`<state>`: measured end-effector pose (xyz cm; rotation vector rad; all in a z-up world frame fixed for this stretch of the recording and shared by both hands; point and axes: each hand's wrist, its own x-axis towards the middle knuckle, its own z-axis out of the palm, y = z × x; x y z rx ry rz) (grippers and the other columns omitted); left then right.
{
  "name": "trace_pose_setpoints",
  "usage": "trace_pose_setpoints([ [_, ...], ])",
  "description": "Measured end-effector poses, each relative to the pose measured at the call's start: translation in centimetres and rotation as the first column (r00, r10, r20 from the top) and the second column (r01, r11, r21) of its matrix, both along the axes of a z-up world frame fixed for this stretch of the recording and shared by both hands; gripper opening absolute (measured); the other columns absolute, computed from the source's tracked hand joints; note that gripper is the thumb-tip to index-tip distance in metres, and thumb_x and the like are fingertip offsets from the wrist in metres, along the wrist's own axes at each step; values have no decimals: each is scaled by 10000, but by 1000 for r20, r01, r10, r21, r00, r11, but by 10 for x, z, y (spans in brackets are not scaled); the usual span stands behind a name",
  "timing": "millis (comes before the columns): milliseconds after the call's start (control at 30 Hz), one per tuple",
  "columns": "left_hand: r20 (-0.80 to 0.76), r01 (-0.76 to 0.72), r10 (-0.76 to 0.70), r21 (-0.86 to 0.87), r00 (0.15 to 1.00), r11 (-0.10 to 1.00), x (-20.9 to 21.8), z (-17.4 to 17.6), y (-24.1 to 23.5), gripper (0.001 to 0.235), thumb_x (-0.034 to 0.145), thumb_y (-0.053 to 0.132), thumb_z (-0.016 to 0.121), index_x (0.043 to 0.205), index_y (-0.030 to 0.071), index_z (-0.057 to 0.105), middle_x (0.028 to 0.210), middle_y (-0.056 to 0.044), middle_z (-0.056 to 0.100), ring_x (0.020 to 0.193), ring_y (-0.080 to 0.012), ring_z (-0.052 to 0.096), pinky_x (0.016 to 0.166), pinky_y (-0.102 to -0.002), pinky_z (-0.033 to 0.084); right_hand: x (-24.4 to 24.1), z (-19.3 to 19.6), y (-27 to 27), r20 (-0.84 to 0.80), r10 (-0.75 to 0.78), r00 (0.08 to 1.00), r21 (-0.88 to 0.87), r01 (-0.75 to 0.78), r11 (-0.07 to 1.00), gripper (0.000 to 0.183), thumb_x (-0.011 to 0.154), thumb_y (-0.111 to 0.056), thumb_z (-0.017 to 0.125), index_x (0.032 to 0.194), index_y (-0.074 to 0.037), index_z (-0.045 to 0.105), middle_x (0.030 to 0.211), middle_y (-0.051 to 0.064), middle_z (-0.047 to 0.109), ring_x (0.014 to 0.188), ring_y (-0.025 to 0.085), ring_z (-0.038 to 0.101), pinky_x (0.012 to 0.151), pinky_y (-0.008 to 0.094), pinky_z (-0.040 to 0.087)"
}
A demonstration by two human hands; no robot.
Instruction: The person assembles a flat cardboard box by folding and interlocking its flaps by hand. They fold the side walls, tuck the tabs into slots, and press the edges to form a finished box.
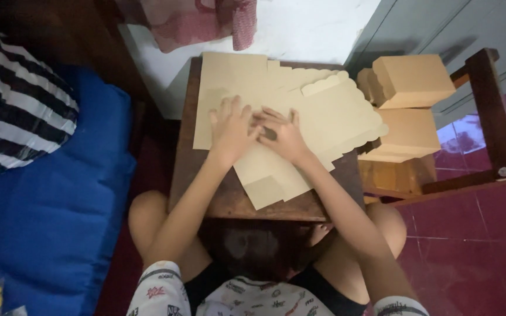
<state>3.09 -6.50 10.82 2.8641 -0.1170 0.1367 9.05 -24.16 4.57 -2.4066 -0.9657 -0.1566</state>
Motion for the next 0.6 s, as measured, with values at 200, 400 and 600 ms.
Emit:
trace_pose_setpoints([
  [200, -198, -32, 37, 30, 979, 999, -1, 0, -4, 639, 1045, 570, 441, 1445, 83, 543, 1405, -185, 533, 1349, -359, 452, 1007, -627, 450, 1, 15, -12, -52, 71, 996, -8, -71, 997, 324, 976, -424, 678, 1257, -267, 710, 1400, -1, 669, 1422, 224, 509, 1129, 769, 215],
  [400, -167, 1, 1, 15, 986, 1000, 8, -28, 8, 535, 1008, 428, 488, 1401, 82, 595, 1318, -144, 530, 1293, -341, 471, 973, -637, 482, 11, 21, -23, -13, 64, 998, -4, -65, 998, 195, 982, -272, 690, 1169, -253, 745, 1257, -44, 714, 1320, 199, 577, 1100, 648, 368],
  [600, -55, -32, 31, -22, 998, 999, 10, -35, 7, 389, 1065, 124, 436, 1425, 118, 585, 1183, -154, 674, 1121, -333, 667, 863, -565, 568, 30, 28, -44, -70, -215, 974, 113, 222, 969, 163, 958, -118, 707, 1078, -193, 787, 1078, -14, 758, 1142, 213, 676, 1022, 466, 528],
])
